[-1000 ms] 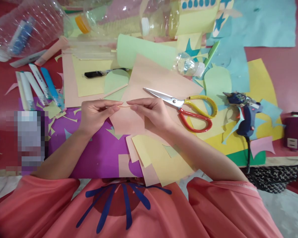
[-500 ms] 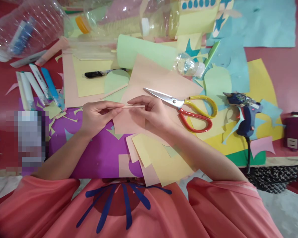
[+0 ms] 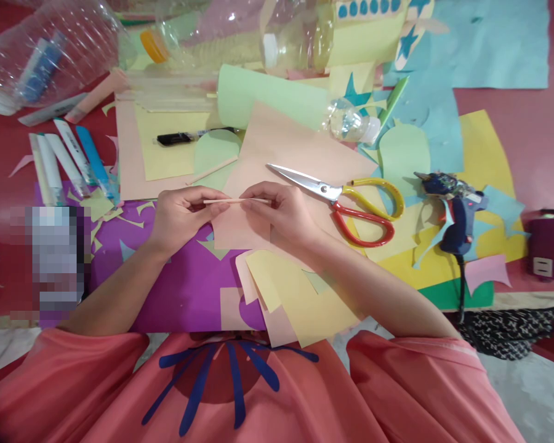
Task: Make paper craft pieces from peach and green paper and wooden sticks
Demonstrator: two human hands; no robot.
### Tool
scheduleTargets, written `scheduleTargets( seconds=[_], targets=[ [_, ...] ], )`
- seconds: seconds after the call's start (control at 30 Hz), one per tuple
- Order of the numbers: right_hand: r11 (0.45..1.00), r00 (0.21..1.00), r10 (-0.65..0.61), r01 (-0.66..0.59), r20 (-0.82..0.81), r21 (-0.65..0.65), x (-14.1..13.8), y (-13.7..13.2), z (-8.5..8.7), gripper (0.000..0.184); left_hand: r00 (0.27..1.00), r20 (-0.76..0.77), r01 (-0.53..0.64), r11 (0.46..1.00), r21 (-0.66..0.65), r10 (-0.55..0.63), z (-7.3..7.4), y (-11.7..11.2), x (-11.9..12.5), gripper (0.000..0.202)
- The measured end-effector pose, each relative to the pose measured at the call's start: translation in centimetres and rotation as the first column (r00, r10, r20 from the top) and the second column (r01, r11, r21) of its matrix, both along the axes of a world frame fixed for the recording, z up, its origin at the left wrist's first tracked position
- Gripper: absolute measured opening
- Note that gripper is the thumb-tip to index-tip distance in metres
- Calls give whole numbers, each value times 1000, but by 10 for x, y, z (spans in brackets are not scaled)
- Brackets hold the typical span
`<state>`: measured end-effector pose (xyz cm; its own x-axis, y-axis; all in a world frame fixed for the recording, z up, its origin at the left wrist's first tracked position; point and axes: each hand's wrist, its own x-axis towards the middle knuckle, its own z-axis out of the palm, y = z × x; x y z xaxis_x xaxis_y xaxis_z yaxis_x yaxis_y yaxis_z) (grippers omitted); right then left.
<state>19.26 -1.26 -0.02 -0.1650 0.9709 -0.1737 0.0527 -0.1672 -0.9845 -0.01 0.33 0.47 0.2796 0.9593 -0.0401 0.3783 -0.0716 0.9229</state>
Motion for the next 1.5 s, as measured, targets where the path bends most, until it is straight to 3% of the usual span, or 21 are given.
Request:
scheduleTargets(
  seconds=[0.2,0.6,0.77,0.87,1.0,1.5],
  targets=[
    [998,995,-5,-1,-101,-59,0,-4,-7,12,998,-44,-34,999,19,34,-2,-1,-1,36],
    [996,998,-42,38,-51,-78,-2,-3,-1,21,999,-4,-45,999,-14,45,-3,-1,-1,43],
    [998,997,-40,38,-66,-41,-1,-2,1,11,992,81,-90,994,-57,95,-2,1,-1,39],
    [995,988,-51,37,-149,-96,-1,-2,1,5,988,101,-114,991,-67,120,-2,2,-1,37],
    [984,967,-94,54,-237,-168,1,-1,-4,9,985,110,-128,989,-68,135,-2,3,-2,37],
    [987,966,-136,113,-220,-114,2,4,-9,9,973,147,-167,981,-96,180,-4,4,-2,20]
  ],
)
